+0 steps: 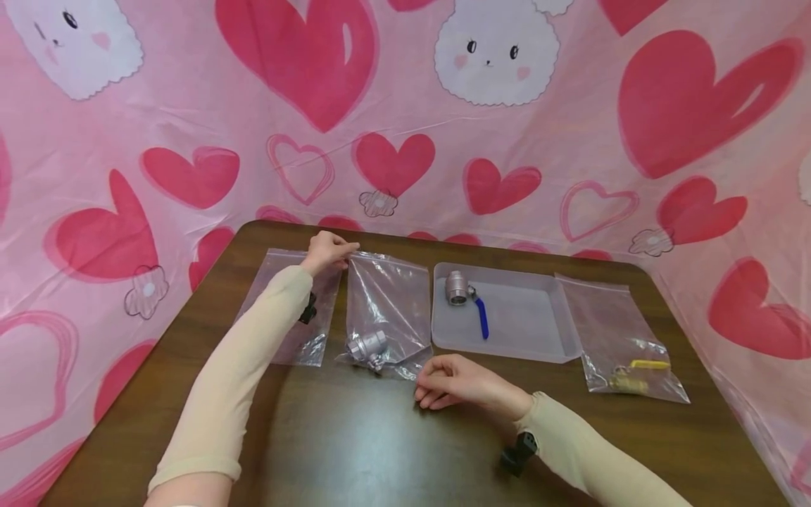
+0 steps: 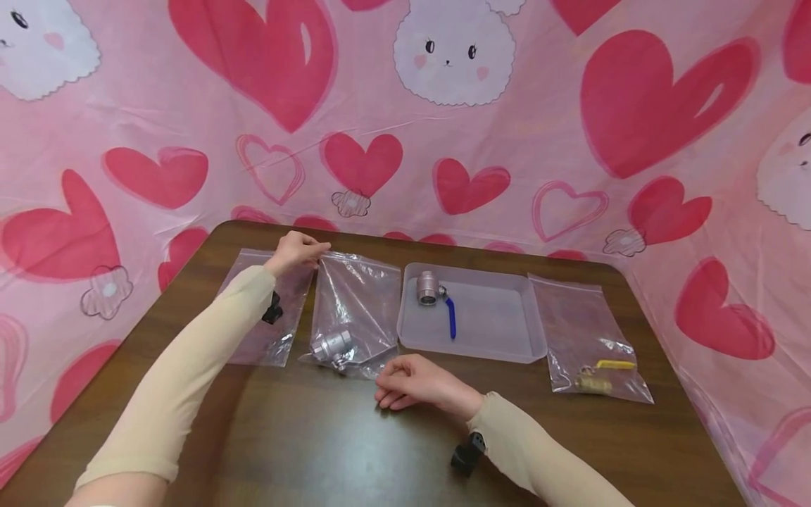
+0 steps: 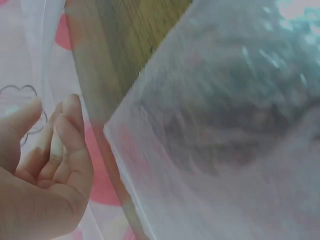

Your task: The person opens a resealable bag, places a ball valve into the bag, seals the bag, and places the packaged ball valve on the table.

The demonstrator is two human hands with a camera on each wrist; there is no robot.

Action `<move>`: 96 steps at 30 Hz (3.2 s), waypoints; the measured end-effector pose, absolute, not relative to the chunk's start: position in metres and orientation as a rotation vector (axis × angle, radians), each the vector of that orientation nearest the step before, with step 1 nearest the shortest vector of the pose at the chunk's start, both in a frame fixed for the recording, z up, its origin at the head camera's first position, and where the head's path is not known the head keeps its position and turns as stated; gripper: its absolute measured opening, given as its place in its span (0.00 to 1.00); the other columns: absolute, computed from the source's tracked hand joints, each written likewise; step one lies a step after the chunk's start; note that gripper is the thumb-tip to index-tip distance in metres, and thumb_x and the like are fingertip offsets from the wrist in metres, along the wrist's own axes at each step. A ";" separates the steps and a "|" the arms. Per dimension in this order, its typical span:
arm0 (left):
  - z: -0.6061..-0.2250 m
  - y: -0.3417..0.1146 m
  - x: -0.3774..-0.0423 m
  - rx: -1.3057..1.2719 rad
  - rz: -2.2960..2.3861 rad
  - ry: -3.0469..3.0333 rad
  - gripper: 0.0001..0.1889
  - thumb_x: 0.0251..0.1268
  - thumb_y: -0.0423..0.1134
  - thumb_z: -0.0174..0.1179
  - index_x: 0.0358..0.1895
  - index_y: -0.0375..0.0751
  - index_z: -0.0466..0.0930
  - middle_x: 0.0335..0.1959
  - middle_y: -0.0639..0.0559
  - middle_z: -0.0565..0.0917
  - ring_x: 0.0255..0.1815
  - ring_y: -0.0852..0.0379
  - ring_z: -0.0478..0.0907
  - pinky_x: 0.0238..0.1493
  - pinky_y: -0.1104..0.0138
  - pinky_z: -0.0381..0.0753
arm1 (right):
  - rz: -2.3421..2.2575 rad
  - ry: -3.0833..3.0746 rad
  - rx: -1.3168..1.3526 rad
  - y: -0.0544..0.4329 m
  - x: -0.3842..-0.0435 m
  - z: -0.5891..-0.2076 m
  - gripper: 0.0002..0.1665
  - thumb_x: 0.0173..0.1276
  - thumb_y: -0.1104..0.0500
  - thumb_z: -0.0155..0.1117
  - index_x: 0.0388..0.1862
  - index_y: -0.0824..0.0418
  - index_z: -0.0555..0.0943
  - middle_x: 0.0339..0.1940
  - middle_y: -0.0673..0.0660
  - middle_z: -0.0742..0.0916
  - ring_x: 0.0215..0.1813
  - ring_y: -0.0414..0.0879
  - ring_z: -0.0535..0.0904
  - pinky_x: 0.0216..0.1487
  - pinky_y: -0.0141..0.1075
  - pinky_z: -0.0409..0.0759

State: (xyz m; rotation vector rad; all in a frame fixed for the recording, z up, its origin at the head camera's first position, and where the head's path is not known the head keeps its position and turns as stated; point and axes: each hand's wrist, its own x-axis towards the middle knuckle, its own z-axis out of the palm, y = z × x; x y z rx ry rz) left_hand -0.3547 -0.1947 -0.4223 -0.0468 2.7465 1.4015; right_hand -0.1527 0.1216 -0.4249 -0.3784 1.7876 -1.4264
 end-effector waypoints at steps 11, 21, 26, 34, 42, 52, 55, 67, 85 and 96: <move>-0.408 -0.230 -0.345 -0.067 1.393 2.812 0.16 0.70 0.40 0.59 0.47 0.26 0.85 0.43 0.31 0.87 0.33 0.48 0.90 0.45 0.57 0.87 | -1.418 1.856 -0.554 0.060 -0.147 -0.415 0.20 0.76 0.61 0.54 0.56 0.78 0.72 0.51 0.74 0.85 0.46 0.48 0.87 0.54 0.45 0.85; -0.403 -0.271 -0.325 -0.103 0.994 3.062 0.14 0.64 0.37 0.59 0.44 0.30 0.87 0.48 0.33 0.86 0.51 0.35 0.80 0.56 0.47 0.78 | -1.449 1.948 -0.583 -0.002 -0.148 -0.410 0.24 0.73 0.60 0.58 0.61 0.75 0.73 0.55 0.72 0.84 0.55 0.58 0.84 0.54 0.37 0.84; -0.406 -0.284 -0.319 -0.152 0.913 3.098 0.15 0.61 0.37 0.59 0.44 0.29 0.86 0.49 0.32 0.85 0.55 0.31 0.78 0.60 0.44 0.75 | -1.371 2.082 -0.623 -0.029 -0.150 -0.407 0.28 0.70 0.59 0.60 0.63 0.75 0.72 0.59 0.69 0.83 0.61 0.56 0.81 0.61 0.38 0.80; -0.421 -0.296 -0.323 -0.207 0.835 3.108 0.16 0.59 0.35 0.57 0.45 0.26 0.84 0.49 0.29 0.84 0.52 0.29 0.79 0.57 0.44 0.77 | -1.155 2.286 -0.621 -0.058 -0.161 -0.409 0.27 0.67 0.54 0.63 0.57 0.73 0.78 0.51 0.63 0.87 0.54 0.51 0.84 0.56 0.34 0.80; -0.435 -0.306 -0.332 -0.303 0.777 3.159 0.11 0.52 0.34 0.59 0.32 0.26 0.81 0.44 0.25 0.83 0.52 0.25 0.78 0.56 0.41 0.76 | -1.025 2.351 -0.614 -0.069 -0.173 -0.410 0.21 0.64 0.54 0.65 0.18 0.57 0.66 0.16 0.46 0.67 0.21 0.40 0.62 0.22 0.30 0.60; -0.432 -0.311 -0.338 -0.452 0.778 3.092 0.15 0.52 0.35 0.61 0.32 0.20 0.76 0.51 0.18 0.78 0.57 0.23 0.75 0.62 0.41 0.74 | -1.022 2.355 -0.524 -0.072 -0.180 -0.413 0.25 0.64 0.53 0.66 0.14 0.54 0.64 0.17 0.46 0.67 0.22 0.41 0.63 0.24 0.30 0.61; -0.434 -0.313 -0.338 -0.478 0.781 3.080 0.16 0.53 0.35 0.60 0.36 0.19 0.77 0.50 0.19 0.79 0.58 0.24 0.75 0.63 0.42 0.74 | -1.077 2.327 -0.509 -0.074 -0.178 -0.414 0.28 0.63 0.55 0.67 0.11 0.53 0.62 0.14 0.45 0.64 0.20 0.40 0.60 0.22 0.31 0.59; -0.440 -0.323 -0.338 -0.536 1.058 3.016 0.11 0.62 0.35 0.58 0.33 0.27 0.81 0.20 0.44 0.84 0.42 0.36 0.84 0.63 0.48 0.75 | -0.929 2.456 -0.495 -0.079 -0.178 -0.414 0.19 0.65 0.50 0.65 0.32 0.66 0.77 0.39 0.63 0.83 0.38 0.48 0.74 0.39 0.38 0.75; -0.438 -0.333 -0.332 -0.372 1.969 2.379 0.07 0.75 0.25 0.36 0.37 0.40 0.55 0.40 0.44 0.67 0.25 0.70 0.74 0.32 0.80 0.79 | -1.047 2.464 -0.493 -0.077 -0.181 -0.415 0.18 0.63 0.54 0.66 0.43 0.67 0.80 0.39 0.62 0.86 0.35 0.46 0.73 0.37 0.35 0.75; -0.418 -0.338 -0.325 -0.431 2.071 2.116 0.08 0.76 0.26 0.39 0.37 0.41 0.60 0.38 0.51 0.69 0.36 0.64 0.73 0.39 0.79 0.80 | -1.362 2.137 -0.270 -0.082 -0.180 -0.419 0.13 0.69 0.64 0.63 0.40 0.76 0.77 0.35 0.71 0.88 0.33 0.54 0.87 0.34 0.32 0.85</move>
